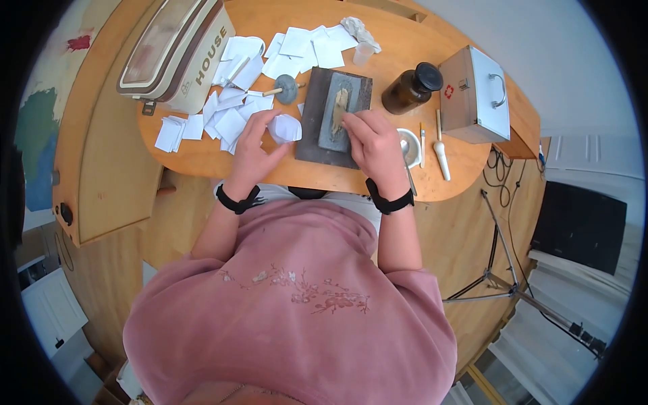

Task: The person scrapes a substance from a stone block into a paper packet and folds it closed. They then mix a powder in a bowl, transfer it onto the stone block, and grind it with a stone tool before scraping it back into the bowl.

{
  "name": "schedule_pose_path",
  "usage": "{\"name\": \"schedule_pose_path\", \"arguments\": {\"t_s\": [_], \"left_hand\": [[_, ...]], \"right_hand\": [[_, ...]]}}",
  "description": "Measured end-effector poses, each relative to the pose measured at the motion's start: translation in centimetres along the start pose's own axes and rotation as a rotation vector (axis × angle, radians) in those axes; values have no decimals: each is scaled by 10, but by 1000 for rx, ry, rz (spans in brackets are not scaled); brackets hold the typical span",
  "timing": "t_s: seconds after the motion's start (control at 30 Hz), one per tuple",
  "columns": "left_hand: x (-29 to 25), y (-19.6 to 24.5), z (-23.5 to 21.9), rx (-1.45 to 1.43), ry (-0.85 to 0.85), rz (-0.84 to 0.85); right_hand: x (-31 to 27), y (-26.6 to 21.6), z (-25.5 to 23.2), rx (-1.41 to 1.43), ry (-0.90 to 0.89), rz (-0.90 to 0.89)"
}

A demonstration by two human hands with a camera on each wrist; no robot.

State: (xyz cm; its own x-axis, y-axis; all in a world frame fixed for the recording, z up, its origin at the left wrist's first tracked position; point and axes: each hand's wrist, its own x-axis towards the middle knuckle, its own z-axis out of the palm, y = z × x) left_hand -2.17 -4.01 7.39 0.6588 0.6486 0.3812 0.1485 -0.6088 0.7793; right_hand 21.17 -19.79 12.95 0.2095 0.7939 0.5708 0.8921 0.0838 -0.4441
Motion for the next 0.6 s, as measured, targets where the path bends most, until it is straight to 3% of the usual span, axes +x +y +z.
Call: {"name": "schedule_pose_path", "arguments": {"t_s": [0.2,0.37,0.5,0.6], "left_hand": [[-2,3,1,17,-19,7],[-3,4,1,22,-33,-8],[-1,1,3,28,-36,0],[2,1,1,28,-38,2]], "right_hand": [[1,9,8,-19,124,41],[-7,1,-2,80,21,31],[0,5,3,29,121,62],[-5,2,1,65,49,-11]]}}
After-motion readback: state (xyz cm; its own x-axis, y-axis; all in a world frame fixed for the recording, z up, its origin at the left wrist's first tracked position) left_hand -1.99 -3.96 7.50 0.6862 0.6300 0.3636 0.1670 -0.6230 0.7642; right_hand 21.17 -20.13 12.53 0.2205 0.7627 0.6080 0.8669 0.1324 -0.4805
